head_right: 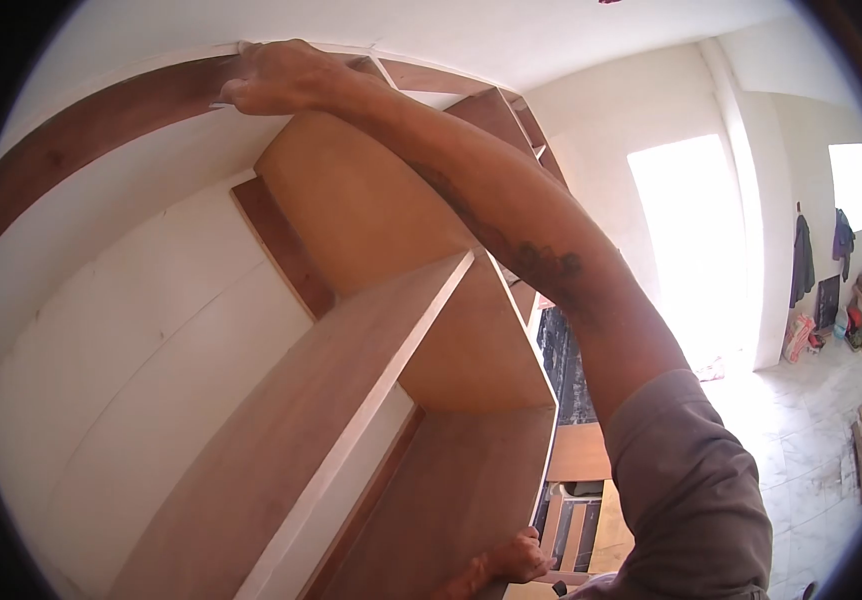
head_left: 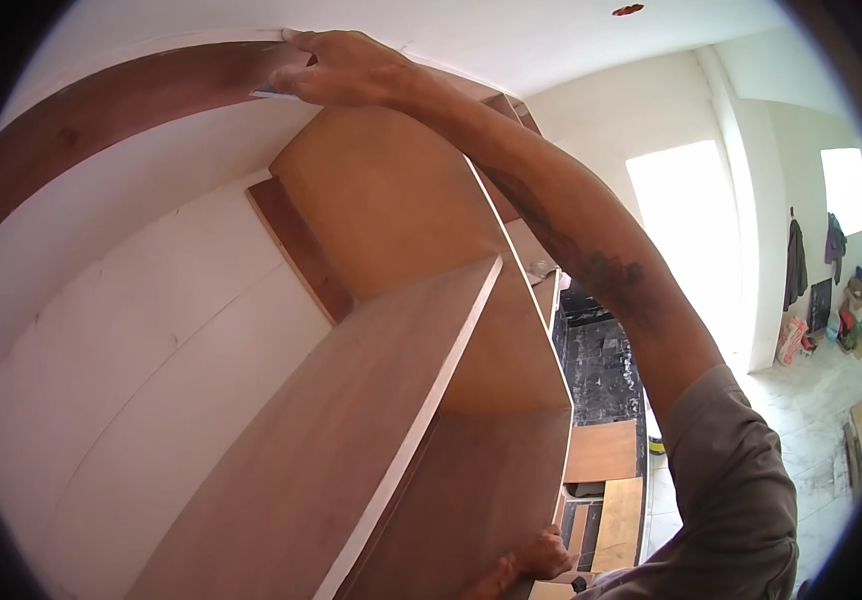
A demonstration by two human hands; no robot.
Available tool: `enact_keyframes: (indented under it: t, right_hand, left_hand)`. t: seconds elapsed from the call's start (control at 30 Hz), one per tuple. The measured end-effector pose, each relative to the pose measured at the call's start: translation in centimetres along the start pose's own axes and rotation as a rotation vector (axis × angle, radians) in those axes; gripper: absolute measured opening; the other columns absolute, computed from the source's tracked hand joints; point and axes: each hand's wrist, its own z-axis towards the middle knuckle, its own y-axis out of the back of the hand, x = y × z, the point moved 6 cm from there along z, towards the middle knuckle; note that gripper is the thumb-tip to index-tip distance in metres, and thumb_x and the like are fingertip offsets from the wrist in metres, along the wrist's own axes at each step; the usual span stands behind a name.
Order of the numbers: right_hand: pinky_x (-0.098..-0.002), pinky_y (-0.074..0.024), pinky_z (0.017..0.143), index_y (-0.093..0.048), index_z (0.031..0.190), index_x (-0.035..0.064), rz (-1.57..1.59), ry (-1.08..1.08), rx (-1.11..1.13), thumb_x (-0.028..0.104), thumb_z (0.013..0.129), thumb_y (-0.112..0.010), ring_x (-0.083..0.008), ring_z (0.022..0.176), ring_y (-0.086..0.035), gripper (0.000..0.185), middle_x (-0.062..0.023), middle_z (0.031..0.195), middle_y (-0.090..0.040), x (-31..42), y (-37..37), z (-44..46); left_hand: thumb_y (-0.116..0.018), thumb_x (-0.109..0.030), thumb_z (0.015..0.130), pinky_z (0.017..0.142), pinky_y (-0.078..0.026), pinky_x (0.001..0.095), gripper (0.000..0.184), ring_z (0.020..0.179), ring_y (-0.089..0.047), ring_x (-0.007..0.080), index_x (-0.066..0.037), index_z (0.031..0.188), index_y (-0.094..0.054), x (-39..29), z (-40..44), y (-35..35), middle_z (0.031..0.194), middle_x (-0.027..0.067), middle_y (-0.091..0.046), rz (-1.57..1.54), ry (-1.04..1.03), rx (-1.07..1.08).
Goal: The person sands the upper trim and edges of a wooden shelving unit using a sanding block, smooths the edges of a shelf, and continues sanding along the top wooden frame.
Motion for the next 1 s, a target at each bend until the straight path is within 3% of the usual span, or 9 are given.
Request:
enact_keyframes:
  t: [0.3,0.67,0.83,0.97,1.0]
  right_hand:
    - [-0.0432,-0.0468,0.108,-0.04,0.159,0.0097,-0.012,-0.033,0.022,0.058,0.087,-0.059,-0.0392,0.127,-0.06,0.088,-0.026,0.132,-0.065,1.3,0.0,-0.3]
    - [-0.0365,-0.0436,0.111,-0.037,0.16,0.0085,-0.036,-0.216,-0.004,0.049,0.088,-0.058,-0.0337,0.124,-0.062,0.085,-0.0211,0.137,-0.064,-10.4,-0.3,0.1]
    - [-0.0393,-0.0568,0.093,-0.036,0.16,0.0079,0.02,-0.276,0.1,0.048,0.085,-0.059,-0.0319,0.12,-0.065,0.089,-0.0187,0.128,-0.069,-12.5,0.8,0.2]
    - [-0.0422,-0.062,0.077,-0.045,0.156,0.0084,-0.05,-0.325,0.083,0.047,0.082,-0.059,-0.0319,0.114,-0.068,0.084,-0.0178,0.125,-0.07,-15.3,0.6,1.2]
    - [-0.043,-0.0621,0.079,-0.048,0.153,0.0091,-0.039,-0.342,0.113,0.047,0.083,-0.059,-0.0319,0.114,-0.068,0.081,-0.0177,0.127,-0.069,-15.5,0.8,1.1]
  left_hand:
    - [-0.057,-0.029,0.101,0.087,-0.047,0.0434,0.05,0.05,-0.06,0.0339,-0.005,0.058,-0.066,0.3,-0.2,-0.4,0.054,0.0164,-0.06,0.043,0.005,-0.043]
    - [-0.054,-0.028,0.103,0.087,-0.048,0.0419,0.052,0.05,-0.06,0.0335,-0.006,0.057,-0.065,-0.2,0.1,1.0,0.054,0.014,-0.061,0.03,0.002,-0.019]
    - [-0.054,-0.028,0.102,0.084,-0.047,0.0419,0.05,0.05,-0.058,0.032,-0.007,0.057,-0.064,-0.1,0.0,0.5,0.054,0.0121,-0.061,-0.072,0.056,-0.025]
    - [-0.055,-0.028,0.101,0.082,-0.046,0.0412,0.048,0.05,-0.057,0.0303,-0.009,0.058,-0.063,0.4,0.1,0.7,0.055,0.0106,-0.06,-0.103,0.075,-0.02]
    - [-0.056,-0.028,0.101,0.082,-0.045,0.041,0.048,0.05,-0.056,0.0298,-0.009,0.058,-0.063,0.5,0.1,0.7,0.055,0.0102,-0.059,-0.108,0.076,-0.019]
